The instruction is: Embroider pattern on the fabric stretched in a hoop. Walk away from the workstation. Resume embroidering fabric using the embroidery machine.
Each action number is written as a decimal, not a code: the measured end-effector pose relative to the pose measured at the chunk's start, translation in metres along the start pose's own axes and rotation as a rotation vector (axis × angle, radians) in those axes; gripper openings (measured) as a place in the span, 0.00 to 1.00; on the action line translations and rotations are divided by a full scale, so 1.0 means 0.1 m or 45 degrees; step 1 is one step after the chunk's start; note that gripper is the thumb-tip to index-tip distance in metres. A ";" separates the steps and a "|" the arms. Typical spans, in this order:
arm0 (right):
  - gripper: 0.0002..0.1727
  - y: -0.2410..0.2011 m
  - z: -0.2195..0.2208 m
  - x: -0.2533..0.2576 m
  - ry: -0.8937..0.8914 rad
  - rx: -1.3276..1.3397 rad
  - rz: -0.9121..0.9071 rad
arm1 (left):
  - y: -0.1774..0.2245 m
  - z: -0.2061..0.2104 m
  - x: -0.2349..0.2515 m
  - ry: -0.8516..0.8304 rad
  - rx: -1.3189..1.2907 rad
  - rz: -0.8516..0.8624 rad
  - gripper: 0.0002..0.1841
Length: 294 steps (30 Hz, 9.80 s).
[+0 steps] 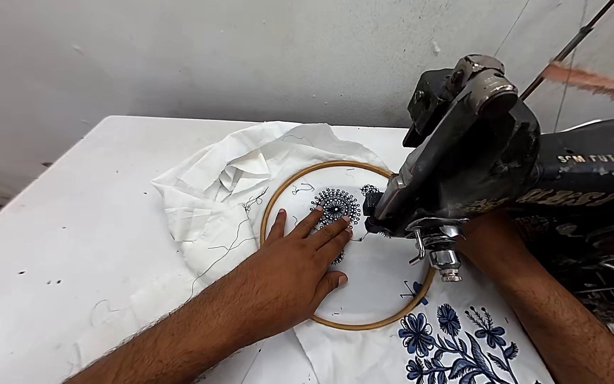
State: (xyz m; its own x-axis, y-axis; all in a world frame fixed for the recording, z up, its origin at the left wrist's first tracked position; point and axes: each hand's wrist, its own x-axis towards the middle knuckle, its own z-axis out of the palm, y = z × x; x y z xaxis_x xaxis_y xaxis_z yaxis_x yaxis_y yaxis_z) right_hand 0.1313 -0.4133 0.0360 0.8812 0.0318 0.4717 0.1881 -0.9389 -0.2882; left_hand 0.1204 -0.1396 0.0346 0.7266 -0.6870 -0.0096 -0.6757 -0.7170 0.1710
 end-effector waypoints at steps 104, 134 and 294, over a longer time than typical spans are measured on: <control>0.12 -0.03 -0.04 0.00 -0.167 -0.057 0.149 | -0.19 0.00 0.14 0.165 -0.093 0.113 0.23; 0.16 0.10 0.12 0.04 -0.205 0.006 0.198 | -0.42 -0.24 0.18 0.100 -0.433 0.062 0.15; 0.22 0.36 0.48 0.34 -0.244 0.429 0.399 | -1.30 -0.12 0.93 0.887 -0.472 -0.572 0.11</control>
State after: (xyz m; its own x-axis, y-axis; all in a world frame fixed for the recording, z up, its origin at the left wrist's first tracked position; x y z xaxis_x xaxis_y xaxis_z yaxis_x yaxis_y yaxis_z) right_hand 0.1889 -0.4294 0.0018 0.9756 -0.1424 0.1669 0.0033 -0.7511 -0.6601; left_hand 0.2770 -0.1092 0.0237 0.9042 -0.0390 0.4252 -0.3148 -0.7336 0.6022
